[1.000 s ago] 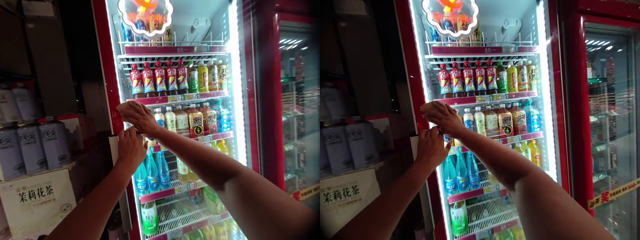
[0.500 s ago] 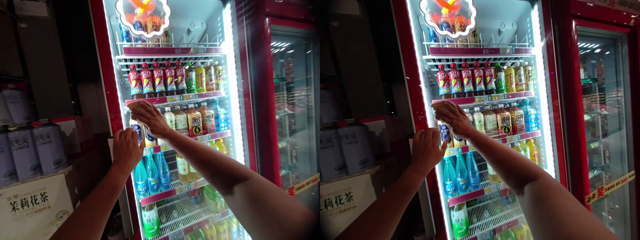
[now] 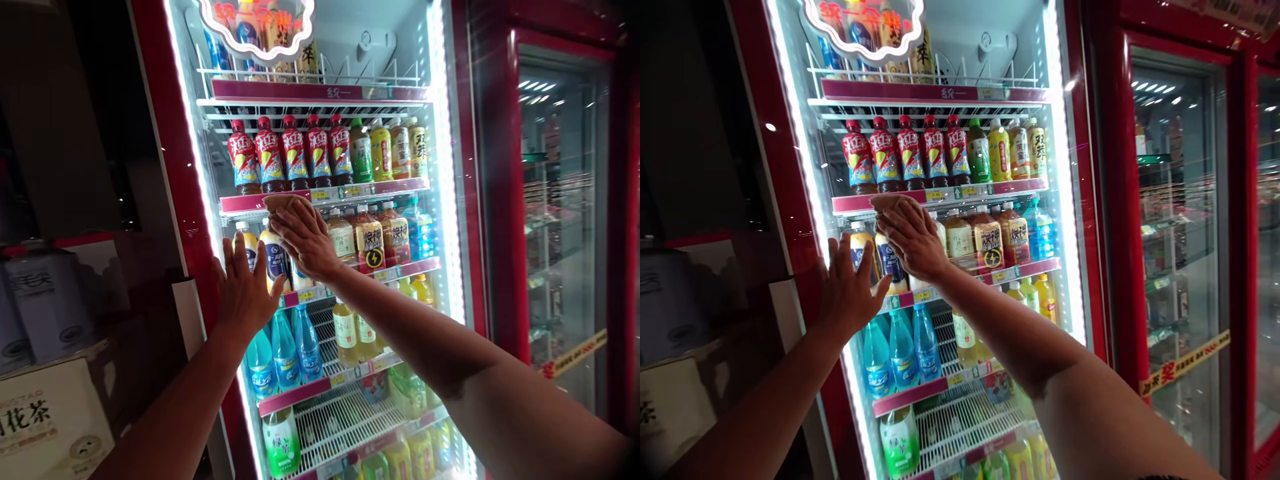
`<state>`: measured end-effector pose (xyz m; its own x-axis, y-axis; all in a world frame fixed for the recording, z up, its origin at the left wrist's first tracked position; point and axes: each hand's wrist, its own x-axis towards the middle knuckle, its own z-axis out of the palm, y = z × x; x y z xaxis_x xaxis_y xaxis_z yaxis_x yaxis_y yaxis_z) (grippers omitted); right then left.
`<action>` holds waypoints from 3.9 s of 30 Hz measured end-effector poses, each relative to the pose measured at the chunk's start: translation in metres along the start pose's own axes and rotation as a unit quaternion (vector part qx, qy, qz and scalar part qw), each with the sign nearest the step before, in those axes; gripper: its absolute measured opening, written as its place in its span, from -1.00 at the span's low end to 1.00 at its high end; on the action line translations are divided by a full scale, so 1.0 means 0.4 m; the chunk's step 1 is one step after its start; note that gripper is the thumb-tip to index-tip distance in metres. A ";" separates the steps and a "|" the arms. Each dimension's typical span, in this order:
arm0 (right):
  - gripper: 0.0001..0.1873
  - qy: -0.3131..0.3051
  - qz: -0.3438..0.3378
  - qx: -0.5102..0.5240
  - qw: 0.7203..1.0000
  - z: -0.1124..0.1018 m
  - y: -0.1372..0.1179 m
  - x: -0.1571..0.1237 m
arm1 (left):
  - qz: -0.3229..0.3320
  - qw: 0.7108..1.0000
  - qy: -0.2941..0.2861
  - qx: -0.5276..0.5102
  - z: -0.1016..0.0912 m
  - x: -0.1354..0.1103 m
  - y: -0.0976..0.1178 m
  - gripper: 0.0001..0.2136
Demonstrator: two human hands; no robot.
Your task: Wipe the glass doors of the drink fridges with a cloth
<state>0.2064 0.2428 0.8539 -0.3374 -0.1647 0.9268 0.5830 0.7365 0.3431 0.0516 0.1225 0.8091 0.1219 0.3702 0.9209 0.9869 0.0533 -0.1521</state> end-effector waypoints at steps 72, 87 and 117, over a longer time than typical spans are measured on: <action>-0.46 0.029 0.144 -0.051 0.988 -0.372 0.793 -0.460 | -0.013 0.999 0.029 0.035 0.117 0.081 0.240 -0.19; -0.47 -0.010 0.106 -0.003 0.994 -0.365 0.713 -0.523 | -0.046 0.998 -0.024 0.032 0.109 0.083 0.247 -0.17; -0.41 0.029 0.082 0.001 0.996 -0.289 0.604 -0.429 | -0.018 0.998 -0.013 0.055 0.117 0.058 0.222 -0.19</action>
<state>0.4908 0.3732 0.7955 -0.1943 -0.0809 0.9776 0.6255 0.7575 0.1870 0.1372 0.1793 0.8001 0.0822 0.3893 0.9174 0.9730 0.1680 -0.1585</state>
